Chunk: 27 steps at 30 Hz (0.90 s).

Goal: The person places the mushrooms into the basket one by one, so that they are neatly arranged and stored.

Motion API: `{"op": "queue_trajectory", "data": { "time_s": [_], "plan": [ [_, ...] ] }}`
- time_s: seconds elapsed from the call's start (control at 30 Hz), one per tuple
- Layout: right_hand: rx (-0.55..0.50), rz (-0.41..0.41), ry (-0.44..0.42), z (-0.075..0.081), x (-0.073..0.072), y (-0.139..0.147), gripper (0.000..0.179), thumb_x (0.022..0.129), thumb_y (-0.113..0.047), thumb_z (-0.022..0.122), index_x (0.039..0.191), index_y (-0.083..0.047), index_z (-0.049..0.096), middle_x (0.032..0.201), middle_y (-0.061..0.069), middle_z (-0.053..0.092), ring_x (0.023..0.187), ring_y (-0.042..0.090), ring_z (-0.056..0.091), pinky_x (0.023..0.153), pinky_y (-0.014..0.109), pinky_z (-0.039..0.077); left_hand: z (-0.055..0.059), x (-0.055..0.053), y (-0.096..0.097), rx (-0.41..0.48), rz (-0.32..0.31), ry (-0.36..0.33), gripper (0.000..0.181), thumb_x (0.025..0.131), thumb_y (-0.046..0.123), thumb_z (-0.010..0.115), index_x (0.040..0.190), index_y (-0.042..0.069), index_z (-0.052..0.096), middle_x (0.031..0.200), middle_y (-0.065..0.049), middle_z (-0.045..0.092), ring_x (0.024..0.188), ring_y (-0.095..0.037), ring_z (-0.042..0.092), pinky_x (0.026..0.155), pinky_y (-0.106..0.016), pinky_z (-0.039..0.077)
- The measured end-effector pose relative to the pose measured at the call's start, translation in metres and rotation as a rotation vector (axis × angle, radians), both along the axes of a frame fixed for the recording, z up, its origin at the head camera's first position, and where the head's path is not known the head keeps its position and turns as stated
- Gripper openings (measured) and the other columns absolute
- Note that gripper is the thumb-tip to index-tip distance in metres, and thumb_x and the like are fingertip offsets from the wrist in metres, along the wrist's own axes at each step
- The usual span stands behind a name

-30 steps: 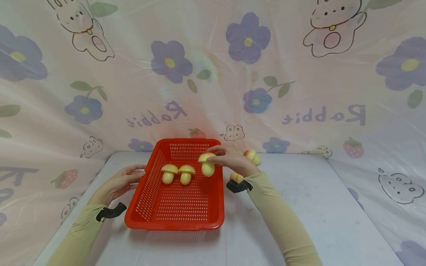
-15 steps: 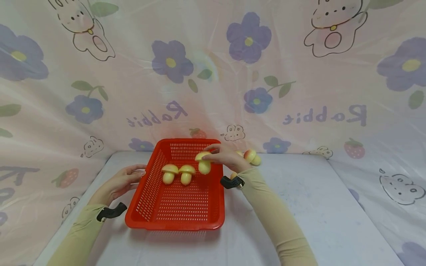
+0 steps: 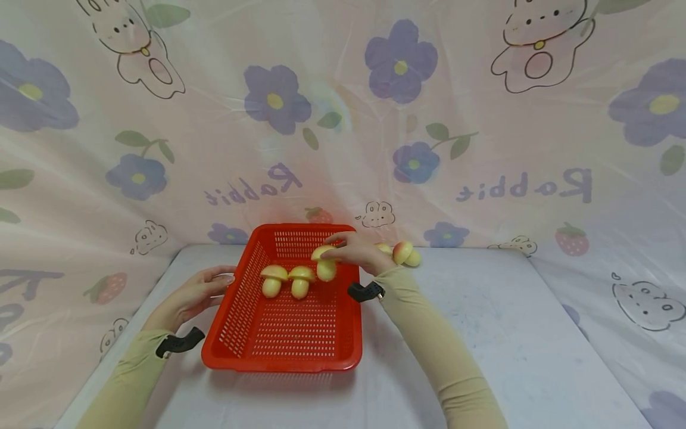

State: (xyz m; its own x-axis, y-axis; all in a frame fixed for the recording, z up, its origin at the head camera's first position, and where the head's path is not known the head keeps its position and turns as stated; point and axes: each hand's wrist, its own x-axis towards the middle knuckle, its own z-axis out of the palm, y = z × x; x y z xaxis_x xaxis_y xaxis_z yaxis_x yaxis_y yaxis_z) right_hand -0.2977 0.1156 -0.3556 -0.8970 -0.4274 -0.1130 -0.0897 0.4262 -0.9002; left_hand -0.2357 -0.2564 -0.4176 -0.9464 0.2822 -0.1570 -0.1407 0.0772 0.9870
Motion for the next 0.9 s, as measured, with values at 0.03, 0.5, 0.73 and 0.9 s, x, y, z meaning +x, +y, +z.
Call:
{"op": "queue_trajectory", "data": {
  "time_s": [0.03,0.5,0.73,0.9],
  "plan": [
    [0.007,0.008,0.007,0.0,0.0,-0.001,0.04,0.081,-0.025,0.078,0.118,-0.014,0.066,0.116,0.007,0.061,0.098,0.021,0.062,0.086,0.036,0.052,0.0,0.0,0.0,0.0,0.0,0.0,0.053,0.099,0.018,0.055,0.142,-0.003,0.033,0.112,-0.011,0.062,0.094,-0.021,0.065,0.081,-0.036,0.054],
    [0.137,0.064,0.033,-0.003,0.001,-0.013,0.042,0.084,-0.022,0.074,0.121,-0.006,0.064,0.111,0.01,0.062,0.094,0.023,0.058,0.086,0.041,0.05,-0.001,-0.001,0.001,0.012,0.006,-0.004,0.05,0.1,0.015,0.053,0.141,-0.003,0.033,0.11,-0.011,0.062,0.093,-0.02,0.065,0.08,-0.036,0.054],
    [0.167,0.051,0.043,-0.005,0.001,-0.019,0.044,0.084,-0.021,0.074,0.122,-0.003,0.062,0.107,0.01,0.062,0.088,0.021,0.057,0.082,0.04,0.051,-0.001,-0.002,0.001,-0.001,0.015,-0.002,0.05,0.099,0.016,0.054,0.141,-0.002,0.035,0.11,-0.011,0.063,0.094,-0.021,0.065,0.081,-0.037,0.054],
    [0.209,0.041,0.053,-0.004,-0.001,-0.022,0.043,0.084,-0.021,0.074,0.121,-0.003,0.062,0.105,0.009,0.061,0.083,0.02,0.054,0.079,0.038,0.05,0.0,-0.002,0.0,0.004,-0.001,0.005,0.05,0.1,0.016,0.053,0.141,-0.004,0.033,0.11,-0.011,0.062,0.094,-0.021,0.064,0.08,-0.036,0.054]
  ]
}}
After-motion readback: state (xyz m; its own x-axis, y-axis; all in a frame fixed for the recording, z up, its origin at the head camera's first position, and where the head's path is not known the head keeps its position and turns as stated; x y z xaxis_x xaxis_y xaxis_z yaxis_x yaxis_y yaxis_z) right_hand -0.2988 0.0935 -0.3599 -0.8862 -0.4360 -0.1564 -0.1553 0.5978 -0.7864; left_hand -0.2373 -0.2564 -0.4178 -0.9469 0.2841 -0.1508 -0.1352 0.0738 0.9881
